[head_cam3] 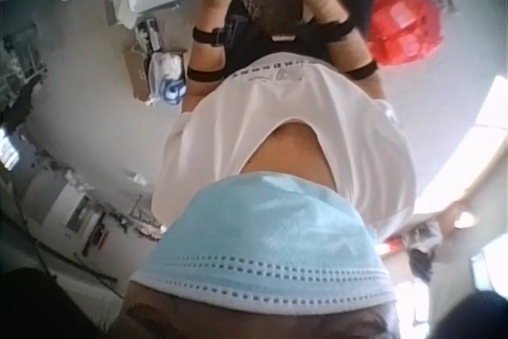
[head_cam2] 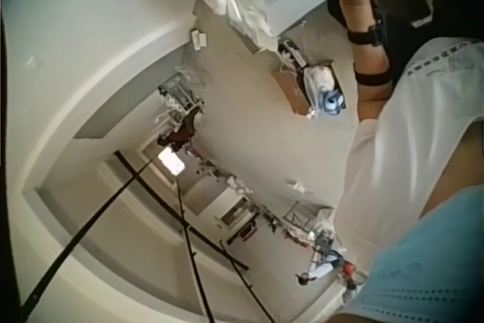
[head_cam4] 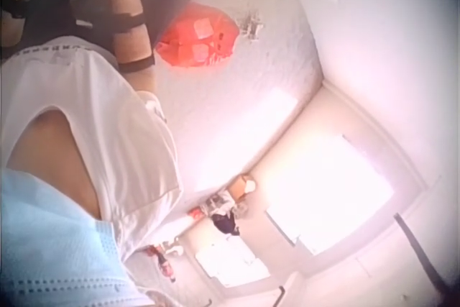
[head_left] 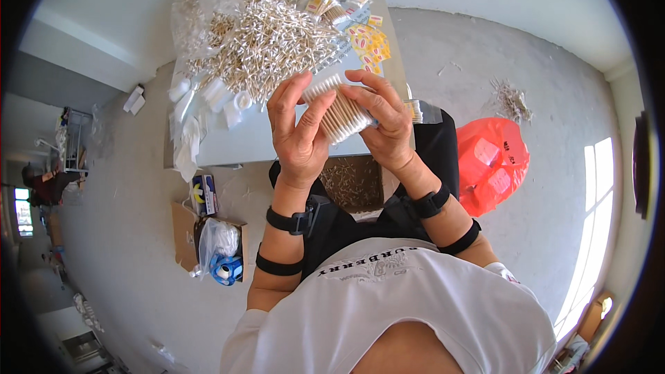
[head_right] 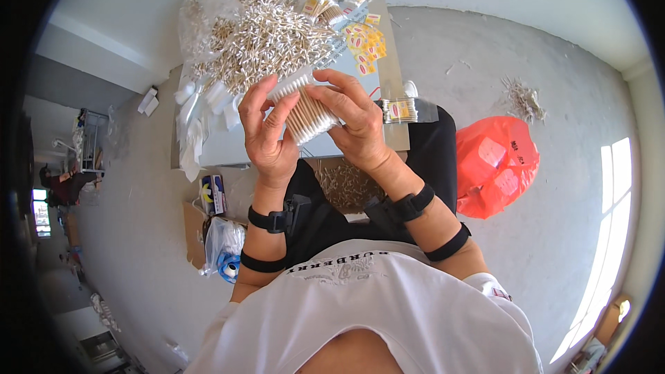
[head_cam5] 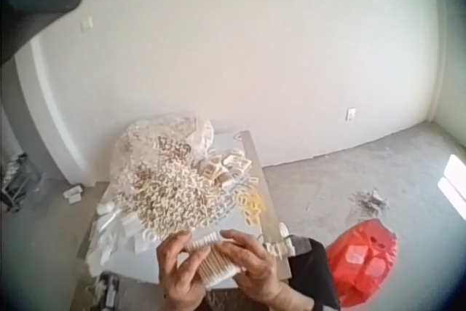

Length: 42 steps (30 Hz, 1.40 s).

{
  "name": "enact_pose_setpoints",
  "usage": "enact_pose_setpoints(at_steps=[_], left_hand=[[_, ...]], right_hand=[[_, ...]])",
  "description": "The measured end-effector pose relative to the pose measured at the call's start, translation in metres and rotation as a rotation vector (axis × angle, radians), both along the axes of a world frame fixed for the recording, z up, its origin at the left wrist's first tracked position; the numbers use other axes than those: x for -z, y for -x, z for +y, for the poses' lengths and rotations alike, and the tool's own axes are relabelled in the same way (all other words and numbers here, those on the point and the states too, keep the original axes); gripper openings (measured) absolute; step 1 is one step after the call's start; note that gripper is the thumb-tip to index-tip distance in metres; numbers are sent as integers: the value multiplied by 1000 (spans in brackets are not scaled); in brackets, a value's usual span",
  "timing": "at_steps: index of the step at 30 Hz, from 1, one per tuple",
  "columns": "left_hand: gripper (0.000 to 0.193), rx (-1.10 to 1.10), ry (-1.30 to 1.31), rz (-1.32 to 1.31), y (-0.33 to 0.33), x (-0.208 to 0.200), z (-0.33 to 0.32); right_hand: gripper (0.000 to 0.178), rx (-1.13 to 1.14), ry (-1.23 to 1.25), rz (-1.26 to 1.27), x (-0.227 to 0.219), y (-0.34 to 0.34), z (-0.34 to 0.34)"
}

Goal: The person is sorting and packaging cotton swabs into small plastic containers.

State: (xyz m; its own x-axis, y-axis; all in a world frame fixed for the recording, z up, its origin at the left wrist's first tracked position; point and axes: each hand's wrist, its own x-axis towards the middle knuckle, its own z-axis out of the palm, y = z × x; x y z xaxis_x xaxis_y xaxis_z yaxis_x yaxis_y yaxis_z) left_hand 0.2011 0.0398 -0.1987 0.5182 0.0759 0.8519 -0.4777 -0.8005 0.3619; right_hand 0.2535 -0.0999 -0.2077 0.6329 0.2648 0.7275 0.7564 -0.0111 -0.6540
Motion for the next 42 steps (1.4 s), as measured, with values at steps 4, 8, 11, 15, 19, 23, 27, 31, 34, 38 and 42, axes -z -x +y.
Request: enact_pose_setpoints(at_steps=[4, 8, 11, 15, 19, 23, 27, 31, 34, 38, 42], left_hand=[[37, 96, -51, 21, -3, 1, 7], [38, 193, 139, 198, 0, 1, 8], [39, 247, 328, 358, 9, -7, 5], [41, 215, 269, 333, 12, -20, 8], [41, 268, 289, 327, 9, -21, 6], [38, 273, 347, 329, 6, -13, 2], [30, 303, 396, 321, 5, -11, -1], [27, 322, 344, 288, 5, -11, 0], [26, 333, 368, 318, 4, -10, 2], [25, 356, 452, 368, 4, -15, 0], [30, 364, 300, 319, 2, -7, 7]], right_hand=[[41, -27, 53, 10, -5, 0, -5], [39, -153, 75, 135, -6, -3, -10], [33, -201, 63, 299, -2, -2, -12], [26, -231, 78, 383, -2, -4, -14], [27, -241, 81, 325, 1, -2, -11], [26, -237, 99, 358, -1, 2, -9], [26, -260, 60, 406, 3, 2, -9], [26, -265, 37, 370, 5, 2, -9], [25, -258, 56, 388, 4, 2, -8], [26, -228, 73, 359, 2, 3, -9], [26, -226, 80, 304, 3, 4, -6]])
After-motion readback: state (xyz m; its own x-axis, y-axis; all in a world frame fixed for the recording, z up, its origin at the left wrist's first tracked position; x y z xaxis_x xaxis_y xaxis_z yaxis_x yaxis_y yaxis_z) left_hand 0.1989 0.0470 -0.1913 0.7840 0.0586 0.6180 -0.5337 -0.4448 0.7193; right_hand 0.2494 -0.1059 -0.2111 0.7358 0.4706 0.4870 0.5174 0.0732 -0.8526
